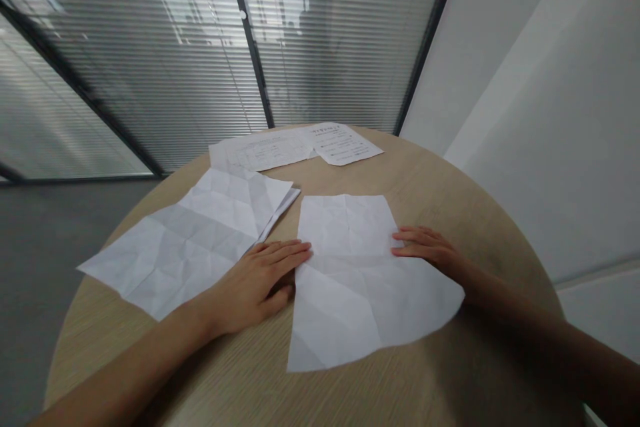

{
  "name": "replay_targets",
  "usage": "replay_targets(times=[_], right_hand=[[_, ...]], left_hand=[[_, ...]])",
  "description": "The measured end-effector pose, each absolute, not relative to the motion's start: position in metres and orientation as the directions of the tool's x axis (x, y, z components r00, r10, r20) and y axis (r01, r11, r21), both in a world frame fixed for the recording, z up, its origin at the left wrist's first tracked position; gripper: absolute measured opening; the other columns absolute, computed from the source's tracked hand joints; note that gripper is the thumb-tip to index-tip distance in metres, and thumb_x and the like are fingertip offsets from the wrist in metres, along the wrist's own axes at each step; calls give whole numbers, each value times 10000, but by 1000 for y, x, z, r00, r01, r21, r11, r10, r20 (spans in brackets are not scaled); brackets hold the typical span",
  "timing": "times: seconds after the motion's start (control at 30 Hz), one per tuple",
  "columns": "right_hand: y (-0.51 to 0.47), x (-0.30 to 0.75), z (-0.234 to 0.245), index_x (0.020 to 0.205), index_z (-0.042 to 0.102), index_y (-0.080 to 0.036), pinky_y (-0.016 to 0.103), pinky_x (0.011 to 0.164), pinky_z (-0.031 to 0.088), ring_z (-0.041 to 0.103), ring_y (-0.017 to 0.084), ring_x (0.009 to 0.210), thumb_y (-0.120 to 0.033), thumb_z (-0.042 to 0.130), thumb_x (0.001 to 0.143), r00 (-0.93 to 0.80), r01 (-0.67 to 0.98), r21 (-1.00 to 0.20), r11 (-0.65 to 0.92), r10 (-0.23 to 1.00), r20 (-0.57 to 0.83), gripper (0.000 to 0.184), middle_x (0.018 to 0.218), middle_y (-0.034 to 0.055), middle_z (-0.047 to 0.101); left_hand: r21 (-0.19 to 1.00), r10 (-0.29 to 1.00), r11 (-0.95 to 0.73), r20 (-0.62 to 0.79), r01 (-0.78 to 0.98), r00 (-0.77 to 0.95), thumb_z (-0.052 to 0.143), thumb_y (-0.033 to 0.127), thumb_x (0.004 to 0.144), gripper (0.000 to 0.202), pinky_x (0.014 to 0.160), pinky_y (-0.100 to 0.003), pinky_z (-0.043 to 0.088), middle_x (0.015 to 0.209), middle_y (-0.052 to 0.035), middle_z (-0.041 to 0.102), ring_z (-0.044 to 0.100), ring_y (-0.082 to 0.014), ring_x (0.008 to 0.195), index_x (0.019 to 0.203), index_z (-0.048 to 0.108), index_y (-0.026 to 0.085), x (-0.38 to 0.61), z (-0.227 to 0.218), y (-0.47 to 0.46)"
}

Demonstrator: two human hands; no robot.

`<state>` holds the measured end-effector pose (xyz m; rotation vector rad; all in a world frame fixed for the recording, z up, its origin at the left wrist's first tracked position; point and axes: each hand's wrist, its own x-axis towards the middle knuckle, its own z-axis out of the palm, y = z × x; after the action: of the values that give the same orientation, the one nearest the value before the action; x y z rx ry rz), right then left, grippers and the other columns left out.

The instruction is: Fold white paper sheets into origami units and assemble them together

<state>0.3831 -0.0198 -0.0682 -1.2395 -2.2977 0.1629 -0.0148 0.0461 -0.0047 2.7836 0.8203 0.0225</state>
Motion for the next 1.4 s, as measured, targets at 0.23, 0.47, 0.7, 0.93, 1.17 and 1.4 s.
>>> replay_targets(times=[0.23, 0.47, 0.7, 0.93, 1.17, 1.4], right_hand=[[-12, 371, -66, 954, 732, -256, 551, 1023, 478, 614, 312, 1222, -364, 481, 975, -258, 774, -453, 442, 874, 413, 274, 1231, 103, 705], [-15, 348, -48, 620, 644, -226, 534, 943, 484, 661, 302, 1046, -356, 506, 948, -174, 854, -414, 314, 924, 341, 379, 1009, 95, 728], [-16, 345, -57, 968, 576, -232, 609, 956, 452, 578, 381, 1131, -453, 685, 803, 53, 926, -354, 128, 887, 459, 296, 1174, 162, 614], [23, 320, -28, 1491, 348, -135, 568, 1176, 285, 321, 377, 1461, -646, 649, 818, -439, 831, -175, 528, 817, 375, 897, 1541, 226, 399], [47, 303, -42, 1554, 272, -50, 572, 1213, 204, 232, 365, 1509, -791, 395, 872, -610, 777, -125, 617, 787, 93, 1015, 1604, 251, 286], [28, 326, -44, 1561, 304, -129, 614, 1194, 204, 234, 380, 1505, -699, 453, 913, -617, 774, -112, 624, 782, 92, 876, 1617, 231, 262]], left_hand=[[400, 650, -719, 99, 568, 753, 555, 199, 810, 385, 1002, -459, 474, 1271, -98, 662, 597, -278, 1188, 1184, 649, 206, 1, -3, 45], [445, 832, -529, 104, 722, 545, 403, 419, 982, 464, 716, -360, 509, 763, -69, 642, 620, -209, 757, 633, 604, 188, 16, -1, 45], [152, 885, -460, 159, 875, 438, 562, 434, 900, 258, 686, -382, 522, 840, -69, 653, 620, -251, 817, 784, 574, 204, 19, 0, 44], [44, 660, -739, 247, 672, 709, 505, 552, 941, 618, 1176, -522, 291, 1529, -158, 438, 378, -348, 1418, 1418, 456, 163, 54, 3, 59], [81, 619, -780, -40, 620, 784, 312, 714, 948, 876, 1220, -558, 126, 1631, -197, 231, 189, -364, 1519, 1561, 250, 90, 69, -18, 77], [40, 626, -778, -28, 627, 779, 308, 776, 911, 923, 1222, -551, 108, 1631, -194, 218, 176, -374, 1520, 1561, 278, 122, 59, -15, 77]])
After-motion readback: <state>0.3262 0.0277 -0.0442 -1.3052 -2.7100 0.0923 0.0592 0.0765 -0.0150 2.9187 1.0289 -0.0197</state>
